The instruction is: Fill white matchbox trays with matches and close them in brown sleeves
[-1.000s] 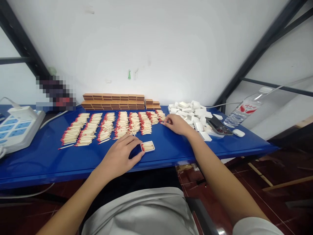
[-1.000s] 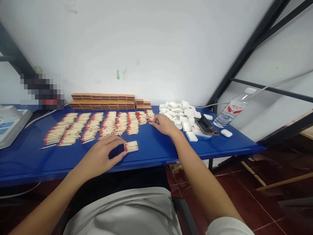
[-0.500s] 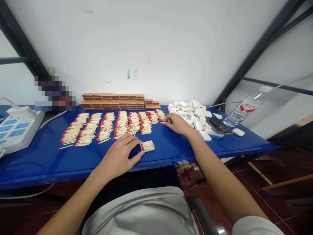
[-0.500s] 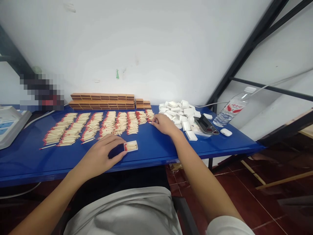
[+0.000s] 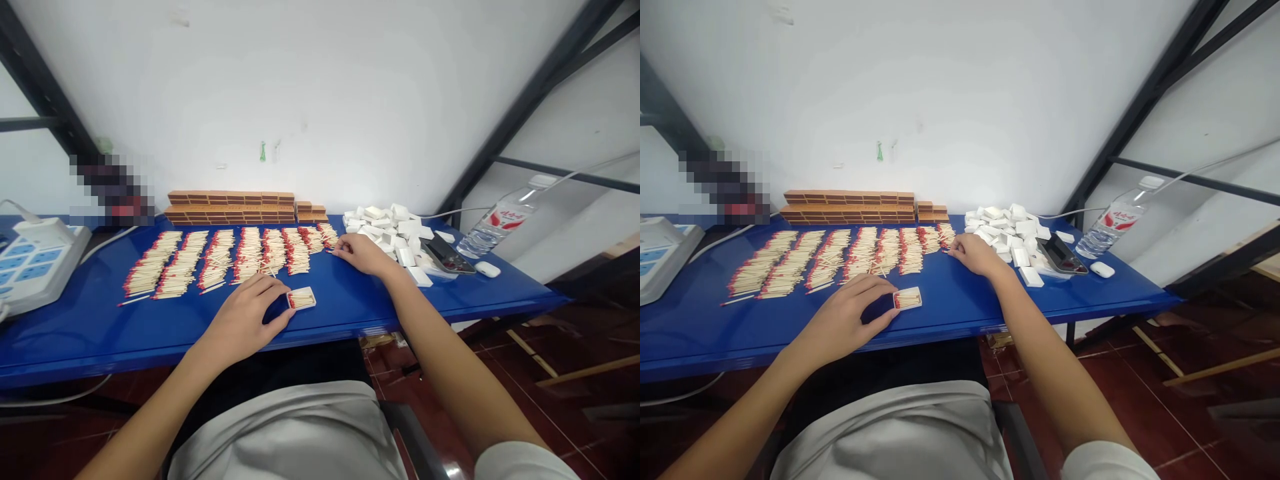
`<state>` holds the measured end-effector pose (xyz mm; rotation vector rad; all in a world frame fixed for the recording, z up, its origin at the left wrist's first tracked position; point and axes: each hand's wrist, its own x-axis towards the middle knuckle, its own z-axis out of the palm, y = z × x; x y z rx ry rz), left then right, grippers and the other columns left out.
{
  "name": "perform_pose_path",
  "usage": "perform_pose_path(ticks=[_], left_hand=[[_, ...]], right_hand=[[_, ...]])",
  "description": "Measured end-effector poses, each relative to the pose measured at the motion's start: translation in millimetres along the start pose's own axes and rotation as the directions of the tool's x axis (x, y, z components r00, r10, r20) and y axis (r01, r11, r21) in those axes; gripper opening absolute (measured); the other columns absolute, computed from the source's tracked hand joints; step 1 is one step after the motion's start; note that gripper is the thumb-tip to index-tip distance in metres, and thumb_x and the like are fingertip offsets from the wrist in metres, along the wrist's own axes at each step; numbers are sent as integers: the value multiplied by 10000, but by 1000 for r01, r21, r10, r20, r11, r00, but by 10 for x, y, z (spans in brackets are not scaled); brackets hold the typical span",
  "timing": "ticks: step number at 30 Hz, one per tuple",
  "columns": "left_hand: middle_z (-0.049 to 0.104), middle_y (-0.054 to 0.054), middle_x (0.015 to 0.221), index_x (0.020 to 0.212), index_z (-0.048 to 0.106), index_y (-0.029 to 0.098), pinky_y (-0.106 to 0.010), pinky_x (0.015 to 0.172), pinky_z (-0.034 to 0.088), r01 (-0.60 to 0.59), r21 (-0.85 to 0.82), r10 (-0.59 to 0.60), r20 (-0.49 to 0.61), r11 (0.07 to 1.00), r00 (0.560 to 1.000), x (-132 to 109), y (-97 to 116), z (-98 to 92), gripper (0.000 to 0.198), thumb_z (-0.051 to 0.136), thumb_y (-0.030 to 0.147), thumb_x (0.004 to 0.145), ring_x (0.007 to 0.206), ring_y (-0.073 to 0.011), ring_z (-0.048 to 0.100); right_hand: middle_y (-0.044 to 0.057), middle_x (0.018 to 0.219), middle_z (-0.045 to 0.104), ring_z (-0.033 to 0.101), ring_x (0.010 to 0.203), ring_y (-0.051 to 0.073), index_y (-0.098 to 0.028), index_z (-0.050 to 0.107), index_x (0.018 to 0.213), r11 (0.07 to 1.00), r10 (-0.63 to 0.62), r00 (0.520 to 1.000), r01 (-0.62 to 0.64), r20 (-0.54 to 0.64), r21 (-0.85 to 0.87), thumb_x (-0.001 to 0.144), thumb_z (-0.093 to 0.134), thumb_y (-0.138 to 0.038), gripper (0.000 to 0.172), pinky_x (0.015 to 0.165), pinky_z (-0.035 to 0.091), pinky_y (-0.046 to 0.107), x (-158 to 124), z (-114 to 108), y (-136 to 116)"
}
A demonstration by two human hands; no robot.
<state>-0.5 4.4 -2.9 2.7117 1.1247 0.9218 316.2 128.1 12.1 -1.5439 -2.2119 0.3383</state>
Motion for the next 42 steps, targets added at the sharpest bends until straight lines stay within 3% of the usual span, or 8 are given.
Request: perform_pose_path(ticks=[4,7,10,13,18,22,36,42], left_hand=[[730,-88,1177,1174,694,220,-476,1064,548,-2,0,2,6,1000,1000,1,9,-10,172,636,324,1049,1135,-272,677],[735,-91,1173,1171,699,220,-482,1063,552,-2,-4,2,-2,1000,1000,7,19,-17,172,640,321,1044,1131,-277,682],[740,-91,1163,1168,703,222,-479,1049,560,-2,-14,1,-11,1000,1000,13,26,-18,169,647,313,1037,1122,-279,686],[741,-93,1168,1183,705,213,-478,1043,561,-2,-15,2,-9,1000,1000,16,28,-18,181,649,302,1035,1123,-279,684],[736,-87,1157,1176,707,216,-475,1032,560,3,-8,-2,15,1000,1000,19,33,-23,172,658,294,1031,1108,-277,680],[732,-88,1160,1175,699,204,-466,1040,554,-7,-5,7,8,1000,1000,17,33,-23,168,655,286,1035,1116,-272,675],[744,-85,1156,1181,703,226,-473,1041,559,-10,-16,10,-10,1000,1000,18,30,-20,171,661,284,1025,1110,-276,684],[733,-88,1165,1187,695,214,-462,1032,560,-14,-2,14,-14,1000,1000,7,20,-13,179,659,300,1034,1113,-273,679]], right_hand=[[17,755,616,527,695,180,-194,637,830,999,33,999,-33,32,10,975,643,-309,185,669,353,307,-11,-23,-27],[14,766,610,528,704,183,-199,633,848,995,-34,999,33,6,91,989,643,-339,198,676,374,309,-79,-31,-138],[16,812,617,540,735,182,-206,651,900,964,-176,984,178,-27,196,1016,636,-379,209,697,406,307,-241,-23,-395],[24,863,635,561,797,185,-215,669,923,941,-284,958,273,30,198,1045,631,-362,195,735,423,304,-472,-8,-724],[39,974,674,605,851,188,-226,626,924,944,-316,941,298,124,145,1072,612,-270,154,740,419,297,-780,31,-1053],[44,991,674,625,868,195,-222,625,929,947,-317,937,304,148,103,1068,618,-219,138,762,429,311,-845,81,-1081],[32,917,655,600,837,186,-228,676,944,927,-345,933,321,102,197,1070,607,-269,150,739,439,314,-856,114,-1058],[27,870,668,598,796,181,-223,712,918,952,-274,961,265,37,153,1020,641,-255,128,721,431,300,-610,27,-876]])
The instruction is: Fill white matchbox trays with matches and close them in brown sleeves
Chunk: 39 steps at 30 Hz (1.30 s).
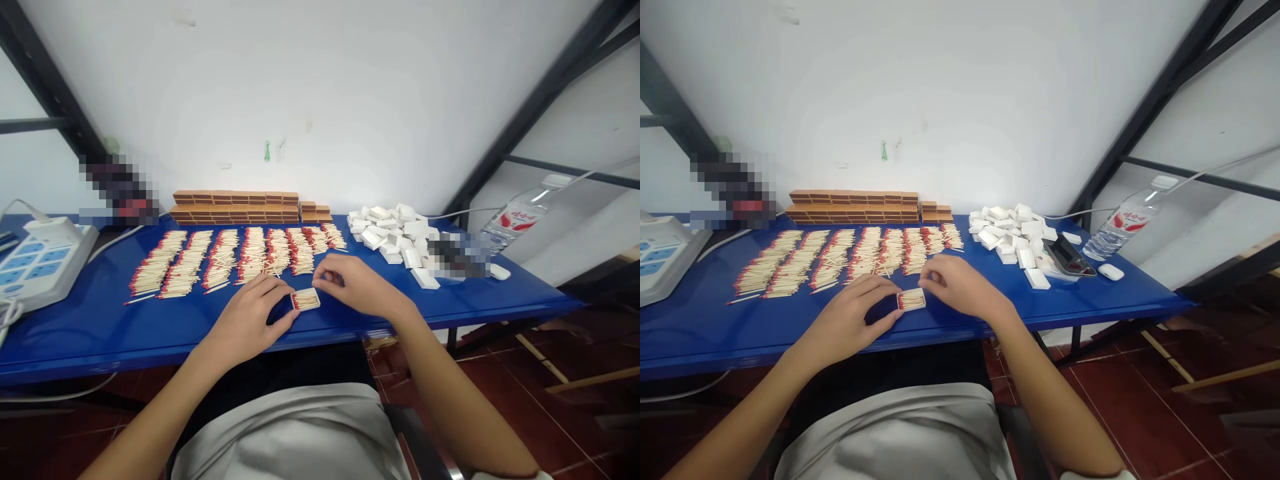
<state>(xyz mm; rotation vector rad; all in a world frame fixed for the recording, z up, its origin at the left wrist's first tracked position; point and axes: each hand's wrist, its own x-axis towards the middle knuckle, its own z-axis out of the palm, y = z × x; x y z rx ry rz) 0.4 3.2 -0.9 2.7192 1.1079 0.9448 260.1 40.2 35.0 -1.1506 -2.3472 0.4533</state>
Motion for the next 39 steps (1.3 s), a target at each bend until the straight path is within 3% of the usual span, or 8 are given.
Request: perform_pose_path(ticks=[6,10,16,22,30,39], left_hand=[[732,-92,1156,1188,694,214,-466,1034,565,-1,0,1,-8,1000,1000,-3,0,3,176,655,298,1037,1107,-271,679],[738,-90,1153,1179,701,218,-463,1031,568,-2,-9,2,-19,1000,1000,-2,0,3,175,657,307,1035,1104,-272,685],[740,-86,1161,1186,703,221,-472,1039,563,2,-12,-2,-14,1000,1000,-1,1,3,179,662,300,1030,1110,-275,685],[730,-92,1155,1179,695,207,-473,1034,561,0,1,0,1,1000,1000,-5,-2,1,177,648,312,1044,1115,-273,674],[729,-91,1173,1197,694,209,-466,1042,557,4,-1,-4,-3,1000,1000,-15,-10,6,190,655,313,1043,1125,-271,674],[731,-96,1165,1191,697,194,-470,1035,564,-4,9,4,-7,1000,1000,-9,-4,6,195,644,317,1048,1114,-271,677]], right_hand=[[73,941,743,631,810,201,-191,736,893,989,67,995,-76,-74,-125,947,624,-151,131,741,434,315,439,-203,558],[78,937,760,645,801,201,-182,754,879,988,64,997,-71,-50,-140,926,663,-205,105,732,441,308,614,-185,771],[37,778,724,608,695,167,-186,689,785,981,135,990,-138,-31,-135,903,664,-205,123,656,404,285,611,-62,826],[43,772,723,608,688,178,-192,677,766,986,142,990,-143,-16,-84,869,653,-210,107,664,440,299,497,-147,861],[48,786,741,615,695,183,-191,746,835,992,125,989,-125,74,-2,873,668,-263,112,678,457,305,404,-233,880],[7,714,646,565,651,163,-185,735,882,993,120,992,-120,37,-17,917,687,-281,113,623,400,287,465,-140,886]])
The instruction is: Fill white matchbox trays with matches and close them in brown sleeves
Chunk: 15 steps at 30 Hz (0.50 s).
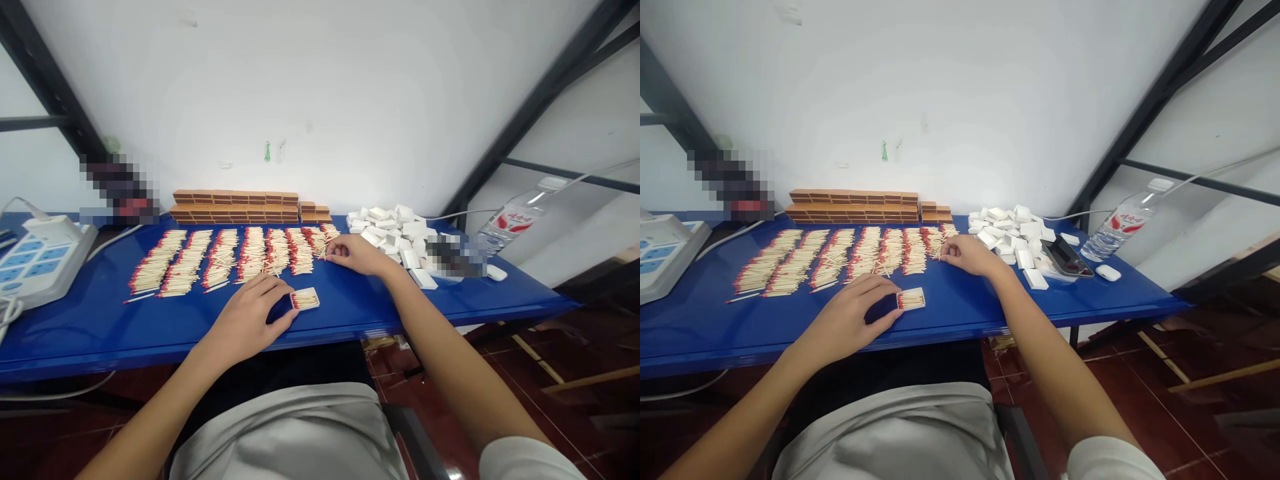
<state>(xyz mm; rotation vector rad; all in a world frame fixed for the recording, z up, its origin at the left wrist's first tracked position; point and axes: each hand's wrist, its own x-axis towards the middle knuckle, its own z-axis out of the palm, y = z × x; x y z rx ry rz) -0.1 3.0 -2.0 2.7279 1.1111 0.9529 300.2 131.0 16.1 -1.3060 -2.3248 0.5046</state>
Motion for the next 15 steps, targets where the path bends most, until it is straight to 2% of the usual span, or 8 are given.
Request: perform_pose_path(ticks=[6,12,15], left_hand=[[731,-95,1160,1185,696,189,-468,1035,559,-3,3,3,5,1000,1000,-5,-6,4,185,653,302,1044,1113,-272,677],[731,-93,1160,1187,701,188,-475,1045,556,-4,5,4,7,1000,1000,-5,-7,5,195,654,312,1045,1116,-273,677],[732,-93,1165,1189,702,193,-475,1044,558,-1,-1,1,6,1000,1000,-6,-9,7,196,653,318,1045,1120,-274,677]], right_hand=[[12,712,657,560,637,159,-183,718,841,999,14,1000,-15,-13,-41,932,668,-260,130,612,379,279,8,25,-19],[16,740,662,561,656,157,-177,733,881,999,-40,999,40,-26,-24,942,657,-267,132,630,387,271,11,52,-25],[22,756,667,553,657,157,-177,719,869,1000,-17,1000,17,-22,-16,949,647,-270,142,627,380,272,7,63,-33]])
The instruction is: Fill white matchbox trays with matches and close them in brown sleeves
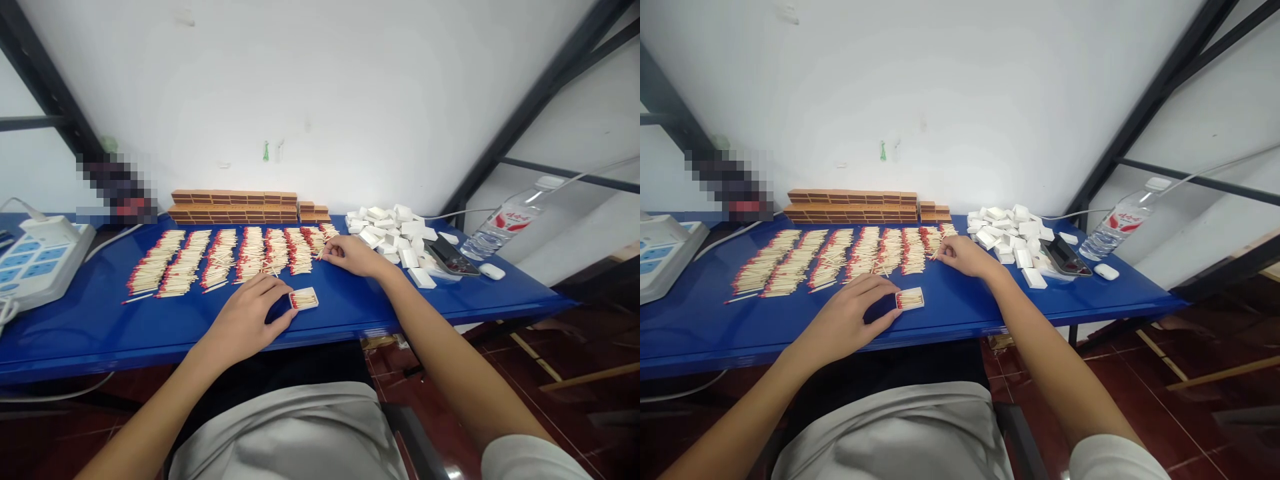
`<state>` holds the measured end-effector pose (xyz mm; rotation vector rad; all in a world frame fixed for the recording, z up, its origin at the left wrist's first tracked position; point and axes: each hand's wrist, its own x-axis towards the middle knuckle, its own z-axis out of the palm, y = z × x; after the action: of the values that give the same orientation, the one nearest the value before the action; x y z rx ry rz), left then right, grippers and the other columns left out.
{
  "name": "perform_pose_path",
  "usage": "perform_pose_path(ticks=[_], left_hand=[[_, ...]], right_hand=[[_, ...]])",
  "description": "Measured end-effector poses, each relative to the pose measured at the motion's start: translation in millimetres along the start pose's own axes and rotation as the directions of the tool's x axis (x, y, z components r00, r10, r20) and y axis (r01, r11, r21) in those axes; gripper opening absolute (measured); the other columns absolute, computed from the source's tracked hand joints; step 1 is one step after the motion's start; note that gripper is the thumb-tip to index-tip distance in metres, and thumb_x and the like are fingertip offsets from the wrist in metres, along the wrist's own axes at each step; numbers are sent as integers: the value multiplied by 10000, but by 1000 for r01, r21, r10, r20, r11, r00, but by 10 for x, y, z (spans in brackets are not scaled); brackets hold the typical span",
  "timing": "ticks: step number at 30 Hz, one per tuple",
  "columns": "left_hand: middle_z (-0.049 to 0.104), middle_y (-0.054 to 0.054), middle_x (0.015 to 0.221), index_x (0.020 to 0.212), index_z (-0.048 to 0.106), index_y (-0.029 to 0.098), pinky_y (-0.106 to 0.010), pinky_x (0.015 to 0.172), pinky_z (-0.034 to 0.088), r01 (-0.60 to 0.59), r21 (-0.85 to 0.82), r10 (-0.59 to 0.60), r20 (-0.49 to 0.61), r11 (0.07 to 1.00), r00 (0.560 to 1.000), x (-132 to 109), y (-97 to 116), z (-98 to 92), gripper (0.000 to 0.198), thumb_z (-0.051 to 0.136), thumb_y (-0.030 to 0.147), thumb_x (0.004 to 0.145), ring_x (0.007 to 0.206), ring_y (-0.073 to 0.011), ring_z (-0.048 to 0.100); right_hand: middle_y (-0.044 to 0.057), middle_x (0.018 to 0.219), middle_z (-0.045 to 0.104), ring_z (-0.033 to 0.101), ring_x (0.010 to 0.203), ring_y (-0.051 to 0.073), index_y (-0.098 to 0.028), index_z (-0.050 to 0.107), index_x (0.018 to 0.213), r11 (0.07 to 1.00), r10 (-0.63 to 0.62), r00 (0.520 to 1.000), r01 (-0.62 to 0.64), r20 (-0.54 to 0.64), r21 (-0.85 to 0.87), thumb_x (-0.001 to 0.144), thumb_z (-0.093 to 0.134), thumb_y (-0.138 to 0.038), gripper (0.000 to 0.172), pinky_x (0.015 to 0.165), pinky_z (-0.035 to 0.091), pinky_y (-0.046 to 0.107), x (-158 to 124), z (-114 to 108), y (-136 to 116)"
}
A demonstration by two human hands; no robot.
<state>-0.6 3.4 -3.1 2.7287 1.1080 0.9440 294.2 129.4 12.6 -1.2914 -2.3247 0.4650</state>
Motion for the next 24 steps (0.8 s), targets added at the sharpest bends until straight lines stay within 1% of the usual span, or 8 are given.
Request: perform_pose_path(ticks=[5,9,11,14,15,19,20,24], left_hand=[[733,-95,1160,1182,703,194,-475,1041,560,0,1,0,-4,1000,1000,3,1,0,190,654,314,1043,1116,-274,681],[732,-93,1148,1179,703,201,-476,1032,562,2,-10,-2,-1,1000,1000,6,3,-3,183,655,309,1039,1103,-275,677],[732,-92,1147,1177,702,200,-479,1033,560,3,-11,-3,2,1000,1000,5,2,-3,180,656,306,1039,1106,-277,677],[732,-93,1148,1179,700,199,-483,1034,559,4,-11,-4,5,1000,1000,2,1,-1,180,661,302,1037,1113,-282,678],[732,-94,1146,1177,700,199,-483,1034,560,4,-13,-4,5,1000,1000,1,2,-1,179,662,303,1036,1112,-282,678],[733,-98,1148,1173,700,197,-484,1034,566,8,-26,-8,0,1000,1000,0,12,-7,180,668,305,1033,1116,-280,676],[734,-97,1151,1174,701,200,-484,1035,566,11,-27,-11,0,1000,1000,0,15,-9,179,668,305,1033,1120,-280,677],[738,-91,1145,1177,704,214,-472,1030,565,15,-22,-15,1,1000,1000,0,21,-13,176,664,310,1035,1113,-278,682]], right_hand=[[24,761,659,552,664,168,-184,681,881,998,46,999,-45,27,-48,992,619,-288,165,635,375,283,-25,-37,-31],[71,859,688,586,758,196,-190,633,851,982,77,997,-72,20,-172,1021,591,-270,192,696,392,300,-94,-132,-137],[87,900,700,599,793,204,-194,614,835,972,102,993,-86,63,-219,1019,587,-255,196,716,399,307,-148,-202,-222],[65,859,697,595,762,202,-202,626,861,976,131,976,-96,175,-194,1036,556,-293,209,699,400,310,-237,-322,-344],[58,847,695,592,752,201,-204,631,874,976,139,974,-105,178,-190,1039,547,-305,211,694,400,312,-266,-360,-377],[64,888,703,594,770,206,-199,639,910,947,193,981,-178,28,-268,1012,552,-267,151,701,397,320,-389,-461,-482],[64,894,703,593,773,206,-198,641,915,944,195,981,-184,14,-274,1010,553,-264,145,699,397,321,-427,-466,-514],[52,881,686,583,770,202,-208,651,927,974,129,990,-116,54,-194,1033,550,-314,182,693,410,320,-610,-396,-700]])
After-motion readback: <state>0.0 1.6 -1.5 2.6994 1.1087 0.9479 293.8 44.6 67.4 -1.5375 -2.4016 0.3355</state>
